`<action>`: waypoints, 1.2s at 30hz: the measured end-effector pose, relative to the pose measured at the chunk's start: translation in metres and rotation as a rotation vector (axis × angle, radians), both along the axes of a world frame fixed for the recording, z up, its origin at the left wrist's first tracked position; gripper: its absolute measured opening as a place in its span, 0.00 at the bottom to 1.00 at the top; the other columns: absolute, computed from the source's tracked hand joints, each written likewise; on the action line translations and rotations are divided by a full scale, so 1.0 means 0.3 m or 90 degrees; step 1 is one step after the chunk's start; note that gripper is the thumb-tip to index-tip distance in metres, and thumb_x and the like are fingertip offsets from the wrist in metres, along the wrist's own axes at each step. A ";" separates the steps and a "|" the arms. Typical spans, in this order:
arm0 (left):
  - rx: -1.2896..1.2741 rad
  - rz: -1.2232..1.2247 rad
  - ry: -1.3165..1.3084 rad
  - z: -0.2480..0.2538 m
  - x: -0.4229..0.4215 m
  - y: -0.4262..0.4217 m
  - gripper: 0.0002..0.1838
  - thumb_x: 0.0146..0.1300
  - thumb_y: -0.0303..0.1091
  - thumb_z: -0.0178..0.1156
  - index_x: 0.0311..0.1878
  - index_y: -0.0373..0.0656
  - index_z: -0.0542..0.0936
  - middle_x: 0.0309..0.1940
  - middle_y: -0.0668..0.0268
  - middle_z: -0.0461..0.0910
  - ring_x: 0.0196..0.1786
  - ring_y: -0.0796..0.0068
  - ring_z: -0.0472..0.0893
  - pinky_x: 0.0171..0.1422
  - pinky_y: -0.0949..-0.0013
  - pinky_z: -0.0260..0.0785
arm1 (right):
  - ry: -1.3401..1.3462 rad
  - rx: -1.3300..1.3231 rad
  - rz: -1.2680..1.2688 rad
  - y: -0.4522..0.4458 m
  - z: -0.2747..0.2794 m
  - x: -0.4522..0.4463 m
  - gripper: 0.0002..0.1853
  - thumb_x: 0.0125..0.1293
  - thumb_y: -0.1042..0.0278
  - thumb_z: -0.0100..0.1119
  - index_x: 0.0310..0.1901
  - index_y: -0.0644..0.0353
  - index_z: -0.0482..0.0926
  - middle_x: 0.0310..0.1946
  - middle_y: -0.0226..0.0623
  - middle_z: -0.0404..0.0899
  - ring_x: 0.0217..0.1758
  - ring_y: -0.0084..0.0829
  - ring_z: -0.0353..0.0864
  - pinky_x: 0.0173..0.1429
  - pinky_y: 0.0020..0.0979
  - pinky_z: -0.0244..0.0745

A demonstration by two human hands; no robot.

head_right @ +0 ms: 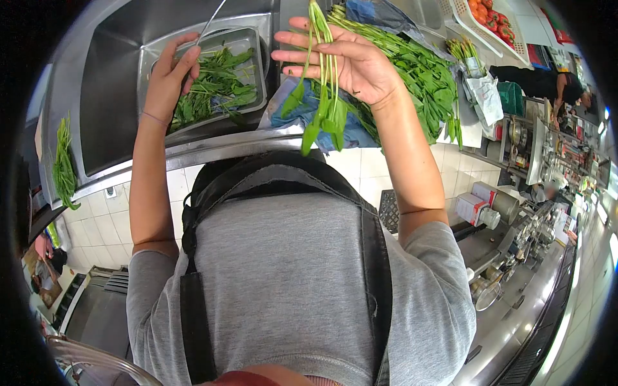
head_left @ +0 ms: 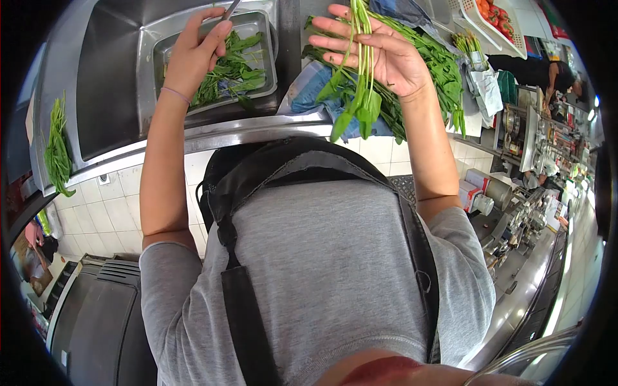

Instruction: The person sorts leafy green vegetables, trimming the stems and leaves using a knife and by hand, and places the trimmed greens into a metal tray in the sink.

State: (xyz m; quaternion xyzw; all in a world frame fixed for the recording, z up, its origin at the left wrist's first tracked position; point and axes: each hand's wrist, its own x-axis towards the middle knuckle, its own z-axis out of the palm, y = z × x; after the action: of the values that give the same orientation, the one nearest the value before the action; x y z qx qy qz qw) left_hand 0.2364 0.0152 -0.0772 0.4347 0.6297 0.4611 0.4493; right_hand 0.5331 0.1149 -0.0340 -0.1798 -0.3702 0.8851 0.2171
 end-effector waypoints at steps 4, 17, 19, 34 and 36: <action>0.034 0.017 -0.092 0.032 0.057 -0.038 0.24 0.72 0.46 0.56 0.66 0.45 0.71 0.25 0.71 0.73 0.24 0.85 0.67 0.27 0.80 0.56 | 0.056 -0.045 -0.035 0.001 0.001 -0.037 0.27 0.70 0.77 0.48 0.70 0.71 0.60 0.68 0.60 0.64 0.70 0.58 0.67 0.73 0.52 0.67; 0.066 -0.243 -0.531 0.069 0.206 -0.122 0.32 0.74 0.49 0.51 0.73 0.38 0.63 0.24 0.66 0.72 0.20 0.85 0.64 0.26 0.82 0.55 | 0.149 -0.103 -0.195 -0.008 0.001 -0.100 0.31 0.70 0.79 0.49 0.73 0.67 0.53 0.72 0.54 0.59 0.75 0.52 0.60 0.78 0.52 0.59; 0.073 -0.261 -0.479 0.091 0.216 -0.114 0.31 0.75 0.49 0.49 0.72 0.36 0.63 0.25 0.66 0.72 0.21 0.85 0.63 0.26 0.82 0.55 | 0.133 -0.119 -0.223 -0.004 -0.031 -0.097 0.30 0.69 0.80 0.49 0.72 0.68 0.55 0.72 0.54 0.59 0.74 0.52 0.62 0.77 0.52 0.61; 0.043 -0.210 -0.230 0.184 0.031 -0.076 0.27 0.76 0.46 0.50 0.69 0.36 0.68 0.26 0.70 0.71 0.21 0.89 0.62 0.28 0.84 0.54 | 0.066 -0.060 -0.122 -0.021 0.055 -0.100 0.26 0.69 0.80 0.51 0.69 0.68 0.61 0.71 0.55 0.62 0.73 0.56 0.63 0.73 0.51 0.69; 0.040 -0.206 -0.233 0.183 0.010 -0.080 0.27 0.76 0.45 0.49 0.69 0.36 0.68 0.26 0.70 0.71 0.21 0.89 0.63 0.27 0.84 0.55 | 0.067 -0.061 -0.126 -0.019 0.056 -0.104 0.27 0.69 0.79 0.52 0.69 0.67 0.60 0.71 0.55 0.61 0.73 0.56 0.62 0.73 0.52 0.68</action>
State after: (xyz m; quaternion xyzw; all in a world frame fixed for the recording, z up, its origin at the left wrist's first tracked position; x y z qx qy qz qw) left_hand 0.2393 -0.0088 -0.0221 0.4529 0.4453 0.4734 0.6103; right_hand 0.5019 0.1093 -0.0170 -0.1789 -0.2957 0.8844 0.3136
